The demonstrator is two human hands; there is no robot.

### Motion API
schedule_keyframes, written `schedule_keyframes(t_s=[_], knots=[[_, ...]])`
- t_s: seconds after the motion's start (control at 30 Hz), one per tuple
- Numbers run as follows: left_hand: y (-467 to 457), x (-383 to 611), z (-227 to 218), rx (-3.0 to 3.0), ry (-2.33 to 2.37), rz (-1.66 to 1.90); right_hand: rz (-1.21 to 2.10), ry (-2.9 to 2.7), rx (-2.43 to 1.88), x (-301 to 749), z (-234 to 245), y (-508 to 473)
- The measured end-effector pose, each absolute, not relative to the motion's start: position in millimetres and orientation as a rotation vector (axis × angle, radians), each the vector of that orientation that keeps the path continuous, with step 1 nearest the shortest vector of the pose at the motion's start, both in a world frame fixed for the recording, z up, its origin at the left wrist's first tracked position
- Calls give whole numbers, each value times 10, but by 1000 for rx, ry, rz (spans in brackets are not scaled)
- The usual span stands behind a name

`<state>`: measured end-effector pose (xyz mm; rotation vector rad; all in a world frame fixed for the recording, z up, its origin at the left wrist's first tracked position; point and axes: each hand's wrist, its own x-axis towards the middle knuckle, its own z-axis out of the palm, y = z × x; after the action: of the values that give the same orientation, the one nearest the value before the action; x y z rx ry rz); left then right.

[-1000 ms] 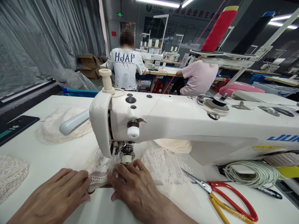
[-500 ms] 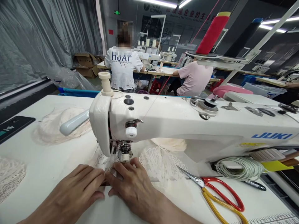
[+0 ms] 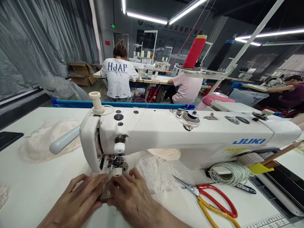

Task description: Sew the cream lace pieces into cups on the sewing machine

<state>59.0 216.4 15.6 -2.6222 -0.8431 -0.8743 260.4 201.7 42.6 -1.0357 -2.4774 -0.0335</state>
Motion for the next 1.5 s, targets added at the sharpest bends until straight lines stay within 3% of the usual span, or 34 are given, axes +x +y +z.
schedule_keyframes(t_s=[0.9, 1.27, 1.5], knots=[[2282, 478, 216, -2706, -717, -796, -45, -2407, -1036, 2550, 333, 2060], [1951, 363, 246, -2862, -871, -1004, 244, -2372, -1029, 2560, 368, 2024], [1994, 424, 305, -2832, -919, -1090, 219, -2433, -936, 2554, 388, 2022]])
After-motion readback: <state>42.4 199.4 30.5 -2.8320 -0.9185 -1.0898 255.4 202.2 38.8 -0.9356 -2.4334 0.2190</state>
